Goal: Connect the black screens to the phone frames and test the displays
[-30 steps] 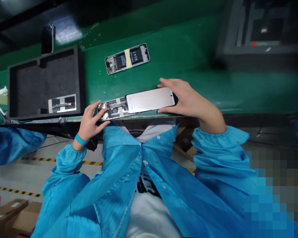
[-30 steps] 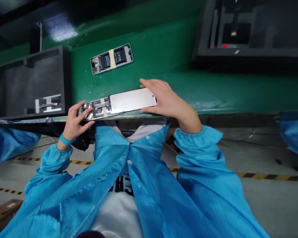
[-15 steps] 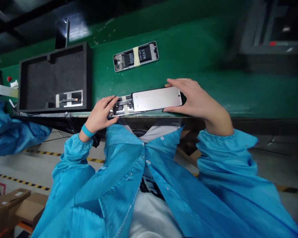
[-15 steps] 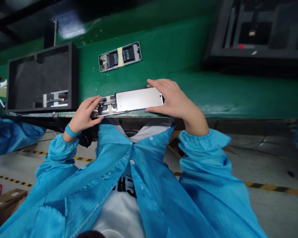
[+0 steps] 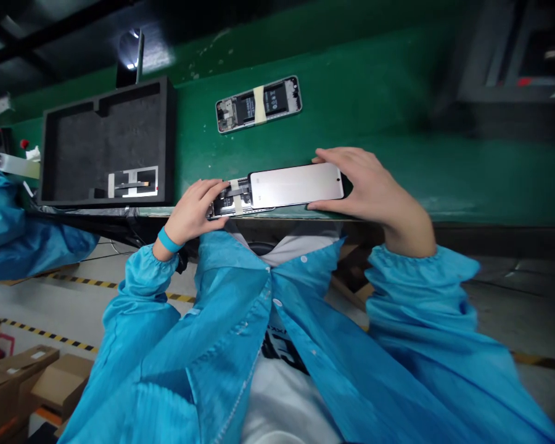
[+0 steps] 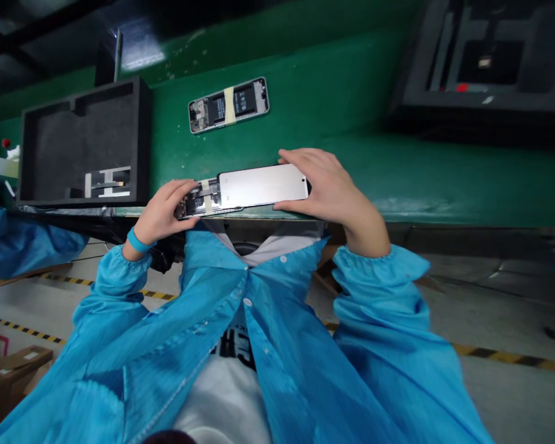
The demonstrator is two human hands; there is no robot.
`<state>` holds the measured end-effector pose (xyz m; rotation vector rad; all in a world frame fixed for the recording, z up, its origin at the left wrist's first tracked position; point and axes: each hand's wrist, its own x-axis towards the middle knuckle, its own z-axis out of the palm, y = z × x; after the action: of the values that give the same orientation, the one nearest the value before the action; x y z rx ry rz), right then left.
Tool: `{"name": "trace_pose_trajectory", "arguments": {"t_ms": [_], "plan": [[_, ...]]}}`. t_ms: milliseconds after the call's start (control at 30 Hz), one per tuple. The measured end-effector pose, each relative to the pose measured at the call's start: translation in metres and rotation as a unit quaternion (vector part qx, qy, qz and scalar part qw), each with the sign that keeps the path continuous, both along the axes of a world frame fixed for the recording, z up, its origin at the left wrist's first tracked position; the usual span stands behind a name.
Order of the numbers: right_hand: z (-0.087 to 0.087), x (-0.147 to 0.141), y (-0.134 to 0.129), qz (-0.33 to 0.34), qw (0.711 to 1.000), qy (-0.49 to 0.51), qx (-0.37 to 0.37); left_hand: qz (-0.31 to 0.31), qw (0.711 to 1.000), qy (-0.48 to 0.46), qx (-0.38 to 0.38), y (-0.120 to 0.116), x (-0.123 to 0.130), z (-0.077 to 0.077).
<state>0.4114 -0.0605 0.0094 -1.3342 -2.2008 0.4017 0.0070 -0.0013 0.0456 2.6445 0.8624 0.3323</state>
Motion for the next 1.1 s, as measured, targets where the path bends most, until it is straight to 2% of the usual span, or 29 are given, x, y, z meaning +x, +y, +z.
{"name": "trace_pose_trajectory", "arguments": {"t_ms": [267, 767, 900, 1100], "plan": [[0.0056, -0.0021, -0.0011, -0.026, 0.997, 0.002, -0.07, -0.012, 1.0, -0.014, 0.007, 0.0002, -0.0002, -0.0001], [0.0074, -0.0036, -0.0017, -0.035, 0.996, 0.028, -0.075, 0.005, 1.0, -0.008, -0.014, -0.0003, 0.0019, 0.0026], [0.0068, -0.004, -0.0012, -0.039, 0.996, 0.024, -0.077, 0.023, 0.999, -0.003, -0.037, 0.0004, -0.0001, -0.0003], [0.0043, -0.0035, -0.0004, -0.04, 0.996, 0.029, -0.078, 0.028, 0.999, 0.005, -0.032, 0.0008, -0.002, -0.0054]]}}
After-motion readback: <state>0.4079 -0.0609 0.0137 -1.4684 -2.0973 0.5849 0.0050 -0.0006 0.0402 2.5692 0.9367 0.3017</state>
